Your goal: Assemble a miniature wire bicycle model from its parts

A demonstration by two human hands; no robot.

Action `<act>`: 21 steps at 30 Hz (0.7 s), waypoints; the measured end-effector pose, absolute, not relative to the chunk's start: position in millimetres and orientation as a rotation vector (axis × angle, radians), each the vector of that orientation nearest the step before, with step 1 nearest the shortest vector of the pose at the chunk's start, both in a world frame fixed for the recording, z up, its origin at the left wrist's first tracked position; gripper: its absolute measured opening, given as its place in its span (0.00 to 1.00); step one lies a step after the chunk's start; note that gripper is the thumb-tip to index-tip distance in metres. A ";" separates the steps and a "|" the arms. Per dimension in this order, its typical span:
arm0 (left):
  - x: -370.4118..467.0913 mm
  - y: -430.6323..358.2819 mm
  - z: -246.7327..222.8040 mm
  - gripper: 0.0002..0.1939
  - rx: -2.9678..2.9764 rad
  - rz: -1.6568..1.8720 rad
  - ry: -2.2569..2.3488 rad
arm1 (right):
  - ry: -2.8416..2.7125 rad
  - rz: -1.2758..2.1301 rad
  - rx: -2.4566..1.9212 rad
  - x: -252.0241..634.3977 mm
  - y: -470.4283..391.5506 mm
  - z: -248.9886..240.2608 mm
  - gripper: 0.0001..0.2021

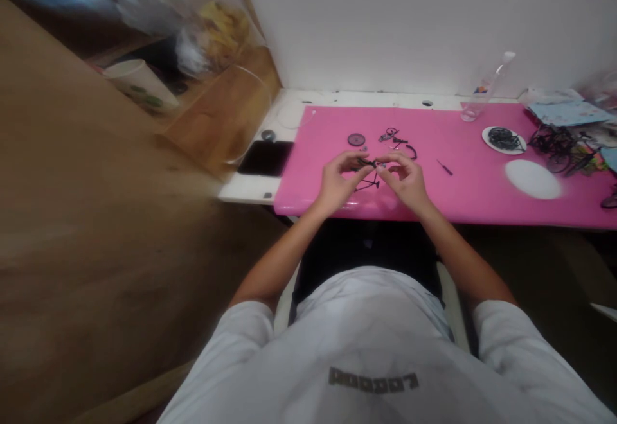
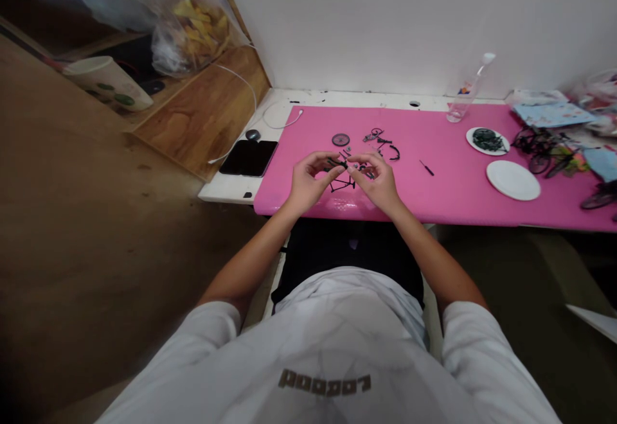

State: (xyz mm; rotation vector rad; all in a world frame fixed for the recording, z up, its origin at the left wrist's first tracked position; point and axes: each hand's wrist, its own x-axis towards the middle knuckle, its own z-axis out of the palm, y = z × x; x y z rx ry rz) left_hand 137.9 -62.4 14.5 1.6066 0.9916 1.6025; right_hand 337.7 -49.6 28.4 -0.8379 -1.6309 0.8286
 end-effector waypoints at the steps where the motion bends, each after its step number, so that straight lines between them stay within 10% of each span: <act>1: 137.4 -60.5 13.0 0.21 1.595 1.594 0.988 | -1.637 0.829 -0.835 338.4 -48.9 28.5 0.18; 13: 124.7 -39.2 4.4 0.28 1.210 1.532 0.933 | -1.985 -0.021 -1.737 448.6 14.8 35.6 0.20; 21: 121.7 -36.7 4.4 0.27 1.074 1.515 0.948 | -1.858 0.077 -2.367 505.7 34.5 9.4 0.16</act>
